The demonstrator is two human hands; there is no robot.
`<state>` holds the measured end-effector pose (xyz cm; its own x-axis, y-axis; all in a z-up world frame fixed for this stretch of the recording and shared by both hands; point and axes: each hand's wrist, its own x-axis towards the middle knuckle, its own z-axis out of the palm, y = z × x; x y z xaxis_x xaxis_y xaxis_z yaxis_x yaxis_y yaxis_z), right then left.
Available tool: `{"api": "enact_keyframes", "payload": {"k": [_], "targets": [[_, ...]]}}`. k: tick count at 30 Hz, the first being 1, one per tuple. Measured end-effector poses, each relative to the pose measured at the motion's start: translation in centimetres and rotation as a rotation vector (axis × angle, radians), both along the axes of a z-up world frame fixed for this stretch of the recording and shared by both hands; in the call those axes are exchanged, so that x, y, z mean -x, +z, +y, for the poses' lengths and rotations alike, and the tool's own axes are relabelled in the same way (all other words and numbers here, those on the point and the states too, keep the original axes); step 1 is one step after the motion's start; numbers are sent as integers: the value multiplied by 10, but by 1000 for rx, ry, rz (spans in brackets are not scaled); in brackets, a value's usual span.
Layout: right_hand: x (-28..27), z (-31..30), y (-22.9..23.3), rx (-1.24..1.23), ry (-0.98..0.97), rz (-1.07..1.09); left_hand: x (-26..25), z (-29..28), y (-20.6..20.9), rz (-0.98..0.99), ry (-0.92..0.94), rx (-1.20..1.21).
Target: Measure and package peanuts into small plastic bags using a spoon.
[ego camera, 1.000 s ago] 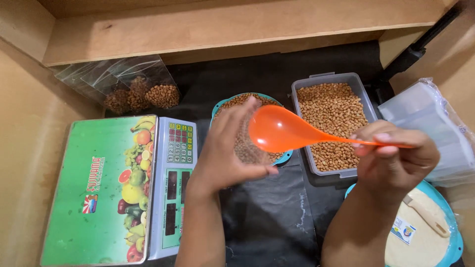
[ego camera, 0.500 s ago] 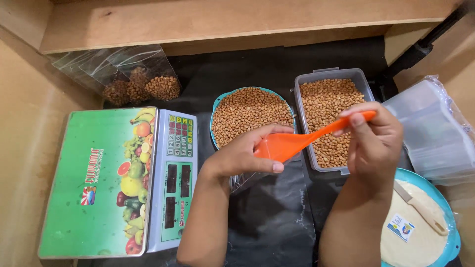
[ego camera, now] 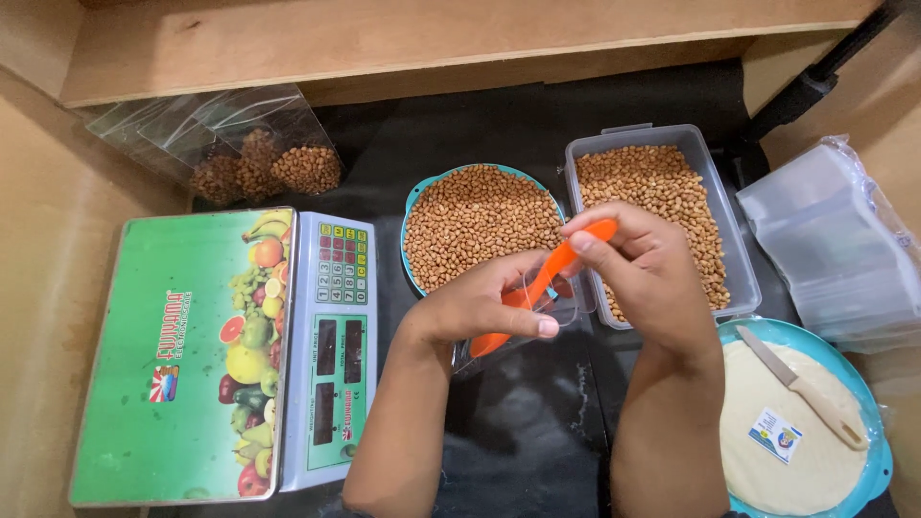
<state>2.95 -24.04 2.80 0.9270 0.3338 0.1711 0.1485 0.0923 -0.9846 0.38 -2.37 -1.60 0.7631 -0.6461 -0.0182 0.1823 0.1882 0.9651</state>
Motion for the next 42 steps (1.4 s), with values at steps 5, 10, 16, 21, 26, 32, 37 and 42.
{"api": "enact_keyframes", "payload": {"k": [5, 10, 16, 21, 26, 32, 37, 42], "targets": [[-1, -7, -11, -52, -117, -70, -5, 4, -3, 39, 27, 23], [-10, -46, -28, -531, -555, -244, -13, 24, -18, 32, 110, 162], [-17, -71, -47, -874, -495, -104, -14, 32, -10, 187, 310, 616], [-10, -39, -28, -719, -288, -23, -13, 26, -8, 274, 406, 847], [-15, -46, -27, -903, -277, 125, -20, 21, -16, 355, 694, 891], [-4, -78, -25, -953, -472, 24, -22, 19, -18, 355, 785, 914], [30, -89, -18, -767, -505, 9, -16, 5, -11, 235, 782, 850], [58, -103, -60, -289, -358, 198, -7, -24, 4, -25, 865, 577]]}}
